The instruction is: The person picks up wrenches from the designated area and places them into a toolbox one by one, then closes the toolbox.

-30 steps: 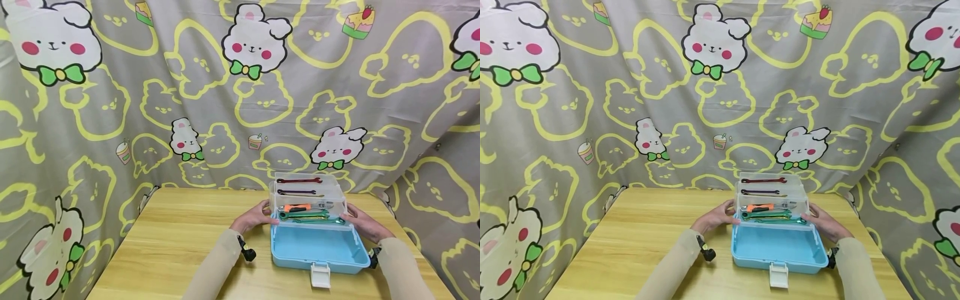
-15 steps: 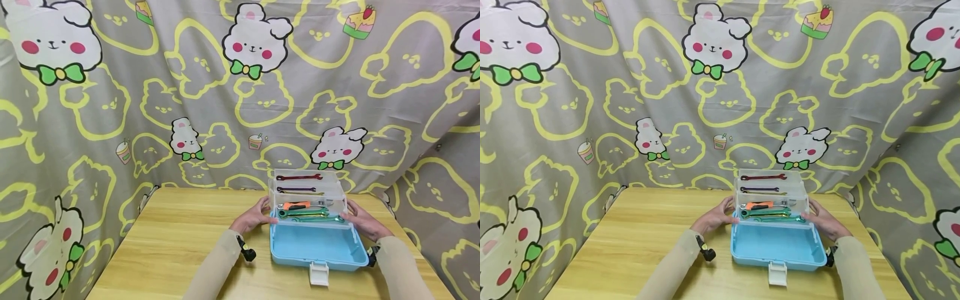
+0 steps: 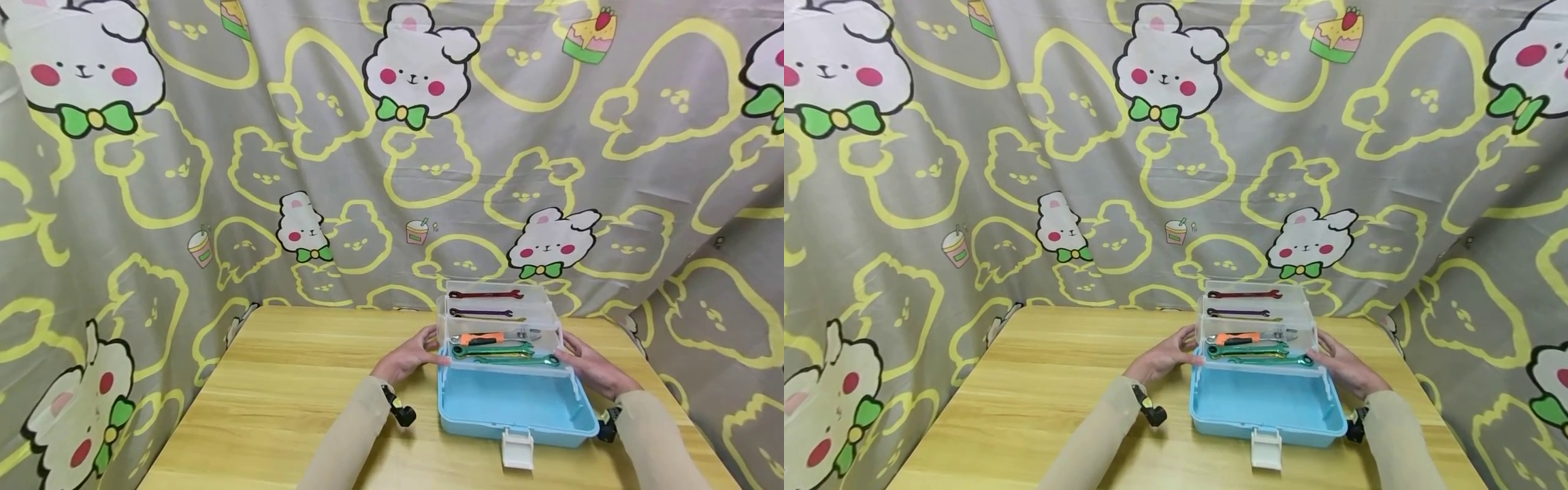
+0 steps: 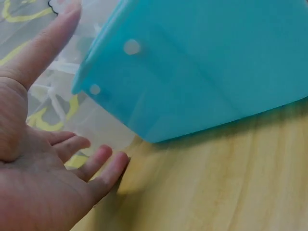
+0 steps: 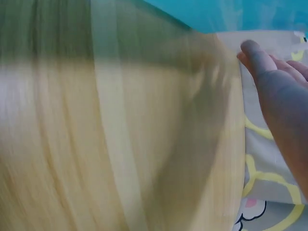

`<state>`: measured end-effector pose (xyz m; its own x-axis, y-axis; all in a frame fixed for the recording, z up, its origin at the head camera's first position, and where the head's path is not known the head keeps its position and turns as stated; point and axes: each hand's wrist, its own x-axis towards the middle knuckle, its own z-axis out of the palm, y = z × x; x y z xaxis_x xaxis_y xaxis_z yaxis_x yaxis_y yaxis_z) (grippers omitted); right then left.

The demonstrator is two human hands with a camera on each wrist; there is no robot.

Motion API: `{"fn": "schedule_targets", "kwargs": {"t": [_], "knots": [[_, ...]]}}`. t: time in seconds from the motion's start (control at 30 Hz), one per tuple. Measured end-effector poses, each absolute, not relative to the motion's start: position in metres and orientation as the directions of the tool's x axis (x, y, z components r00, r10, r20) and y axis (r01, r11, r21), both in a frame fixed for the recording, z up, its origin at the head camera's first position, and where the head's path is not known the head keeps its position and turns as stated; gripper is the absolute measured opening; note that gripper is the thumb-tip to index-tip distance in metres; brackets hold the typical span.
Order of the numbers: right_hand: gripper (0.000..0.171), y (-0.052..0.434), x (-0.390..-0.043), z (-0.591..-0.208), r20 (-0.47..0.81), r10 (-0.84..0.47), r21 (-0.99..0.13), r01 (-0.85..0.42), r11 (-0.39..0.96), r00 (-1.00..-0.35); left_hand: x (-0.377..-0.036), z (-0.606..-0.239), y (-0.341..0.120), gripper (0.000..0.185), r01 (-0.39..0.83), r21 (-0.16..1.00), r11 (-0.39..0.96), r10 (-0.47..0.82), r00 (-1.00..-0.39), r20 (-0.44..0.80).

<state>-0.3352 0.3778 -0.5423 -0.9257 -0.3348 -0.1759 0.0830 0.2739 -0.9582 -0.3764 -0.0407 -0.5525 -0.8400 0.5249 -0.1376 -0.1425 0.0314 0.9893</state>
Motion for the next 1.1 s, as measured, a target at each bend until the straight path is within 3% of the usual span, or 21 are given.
{"fn": "schedule_targets", "kwargs": {"t": [0.13,0.3,0.43,0.63,0.83,1.1], "knots": [[0.076,0.386,-0.342,-0.538,-0.183,-0.333,-0.956,0.088,0.28,-0.925,-0.385,-0.549,-0.038,0.072,-0.152,0.988,-0.003,0.486,-0.864,-0.131],[0.088,0.385,-0.357,-0.534,-0.282,-0.384,-0.953,0.21,0.219,-0.879,-0.392,-0.544,-0.032,0.064,-0.164,0.985,-0.054,0.455,-0.882,-0.122],[0.087,0.386,-0.36,-0.534,-0.342,-0.427,-0.937,0.268,0.225,-0.837,-0.393,-0.541,-0.027,0.068,-0.197,0.979,-0.042,0.471,-0.868,-0.155],[0.077,0.389,-0.36,-0.537,-0.327,-0.429,-0.933,0.213,0.291,-0.842,-0.393,-0.538,-0.025,0.075,-0.203,0.979,0.002,0.491,-0.853,-0.178],[0.087,0.391,-0.358,-0.54,-0.288,-0.434,-0.94,0.165,0.299,-0.854,-0.392,-0.541,-0.025,0.085,-0.139,0.989,-0.05,0.613,-0.786,-0.079],[0.094,0.39,-0.36,-0.534,-0.27,-0.442,-0.939,0.134,0.316,-0.855,-0.392,-0.538,-0.026,0.092,-0.154,0.984,-0.085,0.606,-0.792,-0.071]]}}
